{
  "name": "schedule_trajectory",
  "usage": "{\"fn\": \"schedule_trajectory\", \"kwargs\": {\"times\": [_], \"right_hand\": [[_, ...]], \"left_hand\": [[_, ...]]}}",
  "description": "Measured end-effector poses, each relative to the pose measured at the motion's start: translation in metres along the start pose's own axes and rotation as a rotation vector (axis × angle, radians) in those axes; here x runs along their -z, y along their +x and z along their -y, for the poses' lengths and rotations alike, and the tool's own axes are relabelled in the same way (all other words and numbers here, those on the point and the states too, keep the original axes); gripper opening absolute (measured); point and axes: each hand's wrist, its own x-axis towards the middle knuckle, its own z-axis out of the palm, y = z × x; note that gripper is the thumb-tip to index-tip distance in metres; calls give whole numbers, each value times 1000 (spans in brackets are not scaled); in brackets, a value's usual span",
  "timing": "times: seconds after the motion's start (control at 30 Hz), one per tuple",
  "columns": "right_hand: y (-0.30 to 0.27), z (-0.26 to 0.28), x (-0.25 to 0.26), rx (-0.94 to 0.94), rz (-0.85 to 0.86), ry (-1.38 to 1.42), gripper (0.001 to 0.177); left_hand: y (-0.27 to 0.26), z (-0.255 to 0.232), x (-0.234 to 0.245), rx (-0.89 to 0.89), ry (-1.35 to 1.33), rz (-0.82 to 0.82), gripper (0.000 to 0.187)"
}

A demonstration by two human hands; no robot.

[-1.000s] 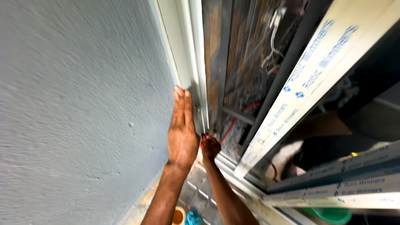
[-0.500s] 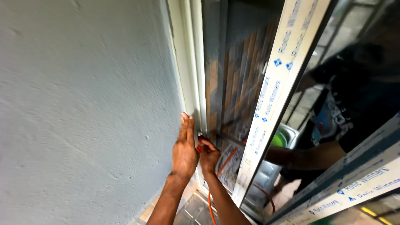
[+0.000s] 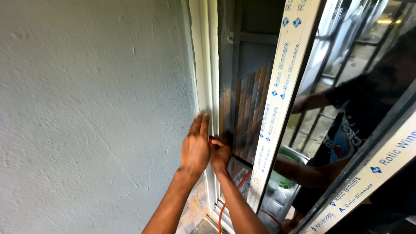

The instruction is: The person cleans the white window frame using a red cloth and water from a bucket. They wipe the frame edges and corners, repeatedly dipping the cloth into the bucket to wet it.

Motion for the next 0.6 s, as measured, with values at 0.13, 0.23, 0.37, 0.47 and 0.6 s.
{"fn": "schedule_trajectory", "kwargs": {"times": [0.13,0.23,0.37,0.47,0.6], "right_hand": [[45,46,-2,-99,119,353,14],[83,106,-1,-96,206,494,16],[116,223,7,-11,226,469,19],[135,303,2,193,214,541,18],[164,387,-2,656,29,653,23]], "left_hand": [[35,-8,22,-80,-12,-98,89],[39,-13,27,108,-209,70,91],[32,-16,23,88,-284,-32,97],[32,-14,11,26,-209,-132,98],[36,-10,2,-31,-104,-193,96]]}}
